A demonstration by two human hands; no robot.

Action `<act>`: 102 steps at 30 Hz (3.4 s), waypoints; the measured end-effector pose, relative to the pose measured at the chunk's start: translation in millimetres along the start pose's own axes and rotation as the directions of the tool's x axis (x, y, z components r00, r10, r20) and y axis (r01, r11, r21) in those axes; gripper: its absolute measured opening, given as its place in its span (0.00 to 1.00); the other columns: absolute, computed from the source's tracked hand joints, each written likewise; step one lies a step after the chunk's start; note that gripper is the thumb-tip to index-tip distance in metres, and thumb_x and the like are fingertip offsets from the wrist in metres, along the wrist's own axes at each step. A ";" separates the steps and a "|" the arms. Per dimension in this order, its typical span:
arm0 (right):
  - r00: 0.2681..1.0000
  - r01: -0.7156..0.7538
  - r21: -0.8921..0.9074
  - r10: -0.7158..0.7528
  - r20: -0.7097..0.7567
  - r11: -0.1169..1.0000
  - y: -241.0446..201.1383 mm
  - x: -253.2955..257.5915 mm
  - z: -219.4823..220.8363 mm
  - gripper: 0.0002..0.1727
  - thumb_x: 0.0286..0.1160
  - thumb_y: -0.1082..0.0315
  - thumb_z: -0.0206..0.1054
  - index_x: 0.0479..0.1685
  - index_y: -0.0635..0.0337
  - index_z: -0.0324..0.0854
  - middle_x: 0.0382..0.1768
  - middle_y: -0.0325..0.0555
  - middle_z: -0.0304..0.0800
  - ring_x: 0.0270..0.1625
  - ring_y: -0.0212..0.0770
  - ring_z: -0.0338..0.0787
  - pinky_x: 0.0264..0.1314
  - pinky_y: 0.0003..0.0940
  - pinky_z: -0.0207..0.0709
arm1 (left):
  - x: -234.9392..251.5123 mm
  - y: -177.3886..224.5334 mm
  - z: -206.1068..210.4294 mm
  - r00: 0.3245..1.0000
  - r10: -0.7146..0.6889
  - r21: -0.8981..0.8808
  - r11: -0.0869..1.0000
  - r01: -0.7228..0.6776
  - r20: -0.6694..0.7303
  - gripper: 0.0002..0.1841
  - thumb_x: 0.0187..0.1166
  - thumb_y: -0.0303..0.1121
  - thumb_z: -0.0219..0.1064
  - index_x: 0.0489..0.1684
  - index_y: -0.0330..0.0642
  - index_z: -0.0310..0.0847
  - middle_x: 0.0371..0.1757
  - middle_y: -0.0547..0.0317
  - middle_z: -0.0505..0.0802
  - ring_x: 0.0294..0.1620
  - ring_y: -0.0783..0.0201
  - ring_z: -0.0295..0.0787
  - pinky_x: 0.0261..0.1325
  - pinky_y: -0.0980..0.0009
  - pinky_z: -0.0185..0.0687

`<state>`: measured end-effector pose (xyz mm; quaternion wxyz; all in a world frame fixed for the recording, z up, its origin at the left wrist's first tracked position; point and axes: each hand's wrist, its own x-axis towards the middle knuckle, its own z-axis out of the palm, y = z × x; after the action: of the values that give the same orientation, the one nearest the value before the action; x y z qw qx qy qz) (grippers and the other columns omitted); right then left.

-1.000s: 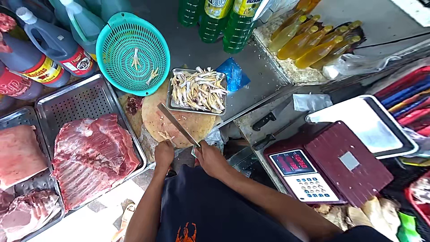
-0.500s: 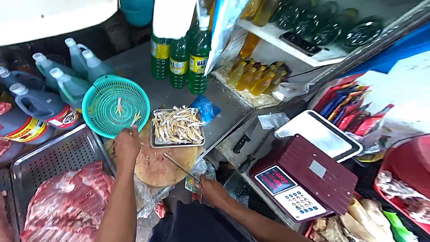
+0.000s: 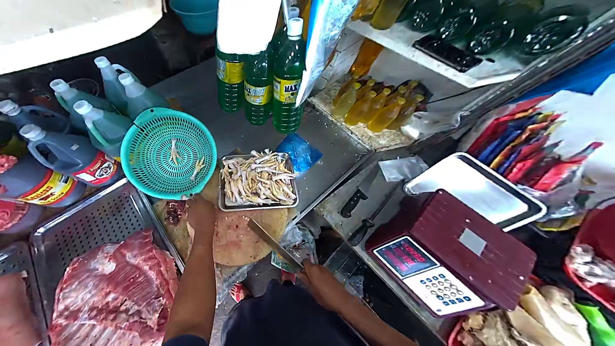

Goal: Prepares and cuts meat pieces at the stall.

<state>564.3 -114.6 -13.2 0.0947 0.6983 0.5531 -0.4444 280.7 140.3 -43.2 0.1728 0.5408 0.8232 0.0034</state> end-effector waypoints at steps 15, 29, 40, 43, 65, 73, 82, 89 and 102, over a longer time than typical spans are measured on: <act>0.994 0.092 0.023 -0.094 0.060 0.995 1.0 -1.2 -12.7 0.28 0.93 0.47 0.51 0.66 0.66 0.75 0.52 0.66 0.89 0.59 0.67 0.90 0.60 0.68 0.82 | 12.6 25.6 -114.6 0.974 0.162 -0.223 0.955 -0.195 -0.156 0.43 0.82 0.49 0.70 0.94 0.40 0.54 0.71 0.18 0.82 0.71 0.22 0.79 0.73 0.28 0.72; 0.947 0.293 -0.056 -0.281 0.152 0.955 -28.7 6.1 -29.9 0.22 0.90 0.53 0.54 0.67 0.60 0.77 0.53 0.65 0.90 0.59 0.68 0.90 0.58 0.73 0.80 | -12.4 64.6 -76.1 0.745 0.640 -0.239 0.766 -0.597 0.189 0.19 0.93 0.37 0.53 0.70 0.39 0.85 0.57 0.43 0.94 0.58 0.49 0.92 0.68 0.48 0.84; 0.970 0.223 -0.038 -0.218 0.107 0.974 -71.6 34.1 -53.8 0.22 0.93 0.52 0.52 0.67 0.61 0.75 0.48 0.61 0.88 0.55 0.61 0.90 0.59 0.65 0.82 | -123.3 -67.0 10.1 0.793 0.523 -0.045 0.842 -0.537 0.313 0.15 0.88 0.32 0.58 0.60 0.35 0.88 0.60 0.39 0.92 0.65 0.42 0.90 0.72 0.43 0.81; 0.974 0.226 -0.118 -0.227 0.002 0.967 -87.9 22.0 -50.3 0.20 0.93 0.47 0.50 0.58 0.54 0.76 0.36 0.51 0.87 0.45 0.55 0.91 0.48 0.59 0.84 | -109.3 -63.5 23.7 0.735 0.620 0.046 0.755 -0.654 0.273 0.10 0.83 0.24 0.61 0.51 0.35 0.88 0.51 0.40 0.90 0.57 0.41 0.91 0.60 0.43 0.88; 0.995 0.102 -0.168 -0.104 0.000 0.980 -71.1 8.2 -4.2 0.26 0.95 0.48 0.43 0.70 0.60 0.69 0.48 0.57 0.90 0.56 0.60 0.93 0.58 0.59 0.85 | -155.0 -28.3 -0.4 0.853 0.133 0.229 0.932 -0.281 0.504 0.22 0.86 0.46 0.54 0.46 0.37 0.87 0.54 0.40 0.93 0.61 0.42 0.92 0.56 0.40 0.86; 0.989 0.142 -0.130 -0.145 -0.020 0.981 -72.4 0.1 2.7 0.26 0.94 0.47 0.43 0.70 0.61 0.69 0.45 0.57 0.90 0.52 0.59 0.94 0.55 0.59 0.86 | -161.0 -28.2 11.4 0.899 0.017 0.048 0.998 -0.042 0.437 0.22 0.86 0.49 0.56 0.46 0.38 0.87 0.52 0.43 0.93 0.60 0.45 0.92 0.57 0.41 0.86; 0.987 0.161 -0.085 -0.162 -0.005 0.983 -83.4 -4.3 -8.7 0.24 0.94 0.47 0.44 0.67 0.58 0.69 0.43 0.51 0.90 0.51 0.54 0.93 0.56 0.54 0.86 | -169.5 -59.8 46.8 0.924 0.065 -0.194 0.981 0.010 0.376 0.29 0.95 0.45 0.41 0.38 0.35 0.87 0.40 0.43 0.94 0.49 0.46 0.94 0.54 0.44 0.85; 0.988 0.145 -0.083 -0.139 0.067 0.986 -60.1 11.1 6.0 0.25 0.94 0.49 0.46 0.67 0.63 0.70 0.48 0.58 0.89 0.56 0.59 0.92 0.60 0.57 0.84 | -155.8 -42.0 29.8 0.913 0.044 -0.110 0.994 0.001 0.405 0.25 0.81 0.55 0.63 0.39 0.37 0.87 0.45 0.42 0.93 0.54 0.43 0.93 0.56 0.39 0.86; 0.997 0.034 -0.122 -0.043 -0.069 0.992 -18.0 9.4 12.2 0.28 0.94 0.45 0.43 0.70 0.60 0.70 0.50 0.59 0.91 0.57 0.61 0.94 0.58 0.60 0.86 | -4.4 114.2 -28.1 0.864 0.438 -0.115 0.899 -0.423 0.248 0.21 0.82 0.43 0.65 0.58 0.32 0.85 0.59 0.30 0.90 0.64 0.32 0.87 0.63 0.28 0.80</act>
<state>542.5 -109.0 -20.7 0.1082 0.6959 0.5953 -0.3869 375.7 188.9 6.4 0.2924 0.7011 0.6503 -0.0080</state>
